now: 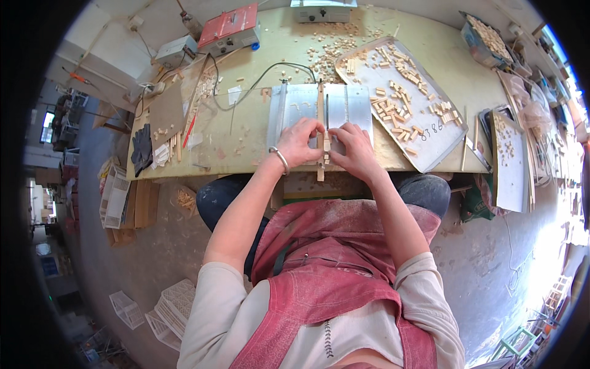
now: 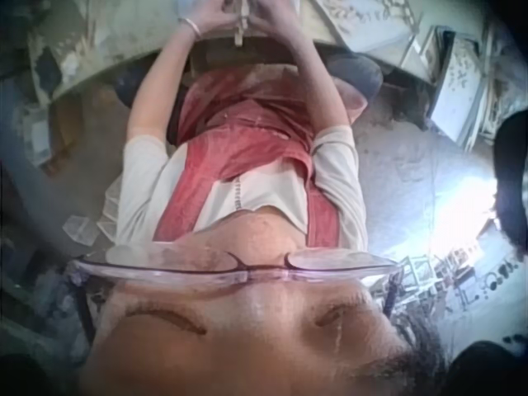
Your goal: The person sits at a table saw and repeatedly feeds small wooden blocks through the blade to trim them. The cut pieces are placed on a nearby tray, and the process continues with multiple blocks.
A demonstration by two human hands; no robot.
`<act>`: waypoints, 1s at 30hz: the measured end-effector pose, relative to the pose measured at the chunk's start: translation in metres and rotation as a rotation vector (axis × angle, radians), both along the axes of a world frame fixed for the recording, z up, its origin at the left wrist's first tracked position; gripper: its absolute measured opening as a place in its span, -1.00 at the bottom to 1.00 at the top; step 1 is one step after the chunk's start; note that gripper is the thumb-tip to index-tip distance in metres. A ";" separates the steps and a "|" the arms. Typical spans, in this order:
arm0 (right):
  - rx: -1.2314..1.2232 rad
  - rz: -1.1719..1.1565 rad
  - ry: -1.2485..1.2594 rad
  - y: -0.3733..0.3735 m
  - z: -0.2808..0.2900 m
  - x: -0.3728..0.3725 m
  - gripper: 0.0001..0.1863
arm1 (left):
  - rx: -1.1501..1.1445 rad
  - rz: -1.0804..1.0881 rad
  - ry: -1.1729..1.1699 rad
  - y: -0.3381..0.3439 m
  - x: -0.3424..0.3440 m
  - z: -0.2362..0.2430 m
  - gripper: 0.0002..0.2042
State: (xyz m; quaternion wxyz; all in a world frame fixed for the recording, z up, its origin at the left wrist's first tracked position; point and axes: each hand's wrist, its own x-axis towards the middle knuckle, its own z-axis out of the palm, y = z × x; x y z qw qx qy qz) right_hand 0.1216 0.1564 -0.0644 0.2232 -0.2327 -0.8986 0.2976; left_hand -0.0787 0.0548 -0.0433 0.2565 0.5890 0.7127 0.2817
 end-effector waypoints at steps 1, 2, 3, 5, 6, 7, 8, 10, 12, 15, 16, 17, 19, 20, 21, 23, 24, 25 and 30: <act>-0.002 -0.003 0.003 -0.001 -0.001 0.001 -0.49 | 0.002 0.001 0.011 0.000 0.001 0.000 -0.54; -0.003 -0.001 0.006 -0.002 -0.001 0.001 -0.49 | 0.004 0.001 0.021 0.001 0.003 0.000 -0.54; -0.004 0.000 0.008 -0.002 -0.001 0.001 -0.49 | 0.003 0.004 0.040 0.001 0.004 0.001 -0.53; -0.006 0.002 0.009 -0.002 -0.001 0.002 -0.50 | 0.000 0.010 0.076 0.000 0.008 0.005 -0.52; -0.006 0.001 0.008 -0.003 -0.001 0.002 -0.50 | 0.010 0.007 0.094 0.001 0.008 0.004 -0.52; -0.006 0.002 0.006 -0.003 -0.001 0.001 -0.51 | 0.020 0.005 0.113 0.003 0.008 0.002 -0.51; 0.014 -0.012 0.025 -0.004 0.000 0.002 -0.51 | 0.030 0.003 0.132 0.004 0.008 0.000 -0.51; 0.054 -0.041 0.061 -0.008 0.002 0.004 -0.52 | 0.043 0.011 0.116 0.005 0.008 -0.003 -0.52; -0.004 -0.095 0.112 -0.008 -0.001 0.009 -0.57 | 0.052 0.019 0.103 0.007 0.007 -0.005 -0.53; -0.026 -0.127 0.118 -0.001 -0.003 0.013 -0.66 | 0.051 0.036 0.092 0.012 0.004 -0.006 -0.54; -0.023 -0.133 0.109 0.003 -0.004 0.013 -0.69 | 0.047 0.040 0.092 0.014 0.003 -0.006 -0.54; -0.030 -0.143 0.115 0.007 -0.006 0.011 -0.72 | 0.043 0.045 0.092 0.016 0.002 -0.005 -0.55; -0.047 -0.160 0.126 0.014 -0.010 0.003 -0.78 | 0.042 0.041 0.090 0.020 0.001 -0.003 -0.55; -0.020 -0.150 0.114 0.019 -0.011 0.000 -0.79 | 0.041 0.040 0.089 0.021 0.000 -0.002 -0.55; 0.007 -0.139 0.102 0.023 -0.011 -0.004 -0.80 | 0.075 0.041 0.087 0.022 -0.001 -0.005 -0.56; 0.028 -0.114 0.074 0.029 -0.009 -0.012 -0.81 | 0.140 0.047 0.084 0.023 -0.003 -0.011 -0.56; 0.024 -0.102 0.058 0.031 -0.008 -0.016 -0.81 | 0.146 0.051 0.078 0.023 -0.004 -0.014 -0.56; 0.022 -0.090 0.041 0.033 -0.007 -0.018 -0.81 | 0.154 0.054 0.071 0.024 -0.003 -0.014 -0.56; -0.047 -0.032 0.013 0.044 -0.005 -0.025 -0.80 | 0.113 0.062 0.075 0.029 -0.006 -0.009 -0.55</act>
